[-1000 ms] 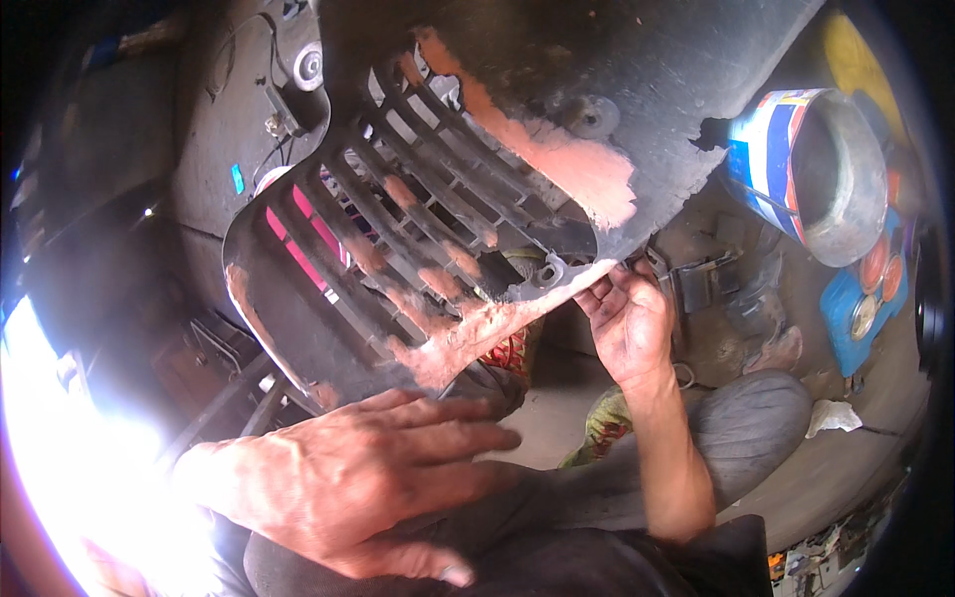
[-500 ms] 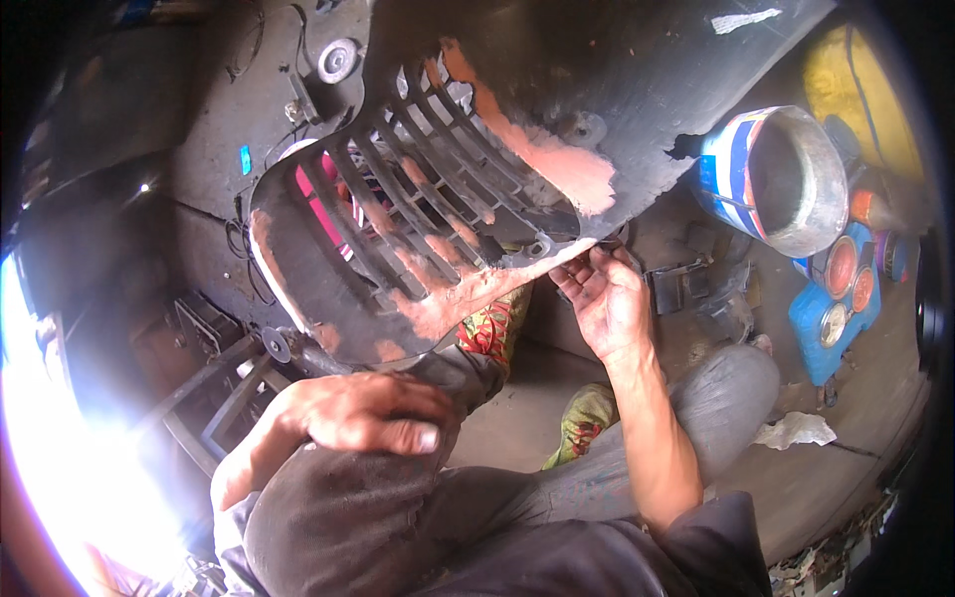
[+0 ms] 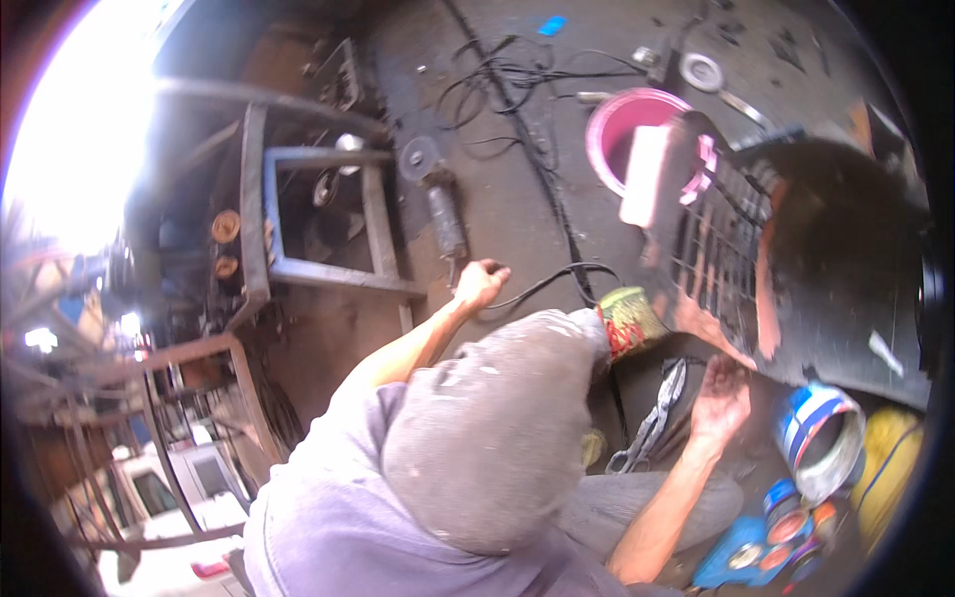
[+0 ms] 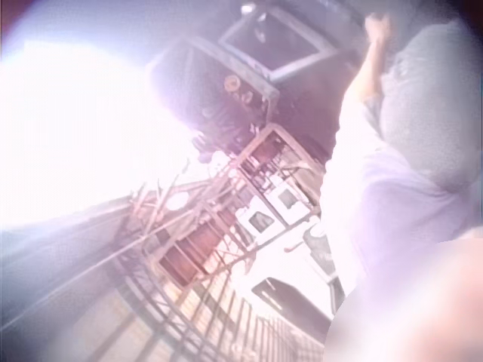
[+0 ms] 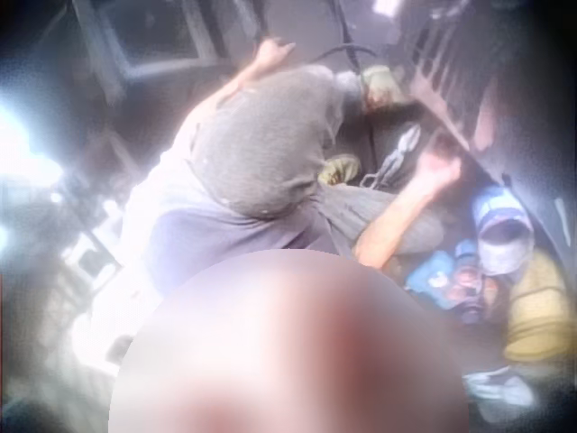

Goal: The person repairs a damaged car grille by cutting a metal patch, grinding its edges, and fitting it into a hole. They then apply a filler paste to the area using a putty knife.

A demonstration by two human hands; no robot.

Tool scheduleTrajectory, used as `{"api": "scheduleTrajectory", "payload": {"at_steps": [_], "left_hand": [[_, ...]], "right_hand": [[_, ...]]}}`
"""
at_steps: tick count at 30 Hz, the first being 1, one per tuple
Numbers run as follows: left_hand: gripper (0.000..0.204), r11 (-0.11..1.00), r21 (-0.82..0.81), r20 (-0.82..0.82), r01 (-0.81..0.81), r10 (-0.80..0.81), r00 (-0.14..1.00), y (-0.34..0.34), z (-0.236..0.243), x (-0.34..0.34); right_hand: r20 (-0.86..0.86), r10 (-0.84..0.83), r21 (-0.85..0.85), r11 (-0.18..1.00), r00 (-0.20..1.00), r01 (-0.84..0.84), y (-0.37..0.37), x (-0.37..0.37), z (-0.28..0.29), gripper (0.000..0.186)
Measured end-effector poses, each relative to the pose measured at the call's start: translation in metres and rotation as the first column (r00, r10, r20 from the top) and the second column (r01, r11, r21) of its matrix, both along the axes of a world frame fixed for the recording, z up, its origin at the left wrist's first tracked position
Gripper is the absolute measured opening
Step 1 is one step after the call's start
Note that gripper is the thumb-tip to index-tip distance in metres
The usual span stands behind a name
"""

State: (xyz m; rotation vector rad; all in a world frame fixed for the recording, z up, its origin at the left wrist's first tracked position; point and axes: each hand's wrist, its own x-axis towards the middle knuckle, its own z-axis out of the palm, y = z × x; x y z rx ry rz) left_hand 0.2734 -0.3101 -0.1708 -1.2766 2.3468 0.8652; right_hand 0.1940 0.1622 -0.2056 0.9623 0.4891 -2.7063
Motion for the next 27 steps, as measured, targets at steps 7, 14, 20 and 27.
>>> {"api": "scheduleTrajectory", "payload": {"at_steps": [7, 14, 20, 27], "left_hand": [[0.079, 0.830, -0.343, -0.139, -0.440, 0.419, 0.897, -0.111, -0.033, 0.006], [0.053, 0.966, -0.258, -0.310, -0.002, -0.081, 0.947, -0.017, -0.024, -0.065], [0.043, 0.985, 0.026, -0.378, 0.170, -0.147, 0.914, 0.010, -0.009, -0.152], [0.055, 0.705, -0.472, -0.049, 0.530, -0.621, 0.782, -0.025, -0.039, -0.308]], "right_hand": [[0.069, 0.064, 0.064, 0.996, 0.996, -0.069, 0.013, -0.005, 0.002, 0.018], [0.006, 0.043, 0.048, 0.998, 0.999, -0.043, 0.009, -0.011, 0.014, 0.014], [0.075, -0.020, 0.069, 0.998, 0.997, 0.015, -0.009, -0.009, 0.023, 0.013], [0.119, -0.092, 0.136, 0.988, 0.989, 0.075, -0.005, -0.008, 0.029, 0.018]]}}
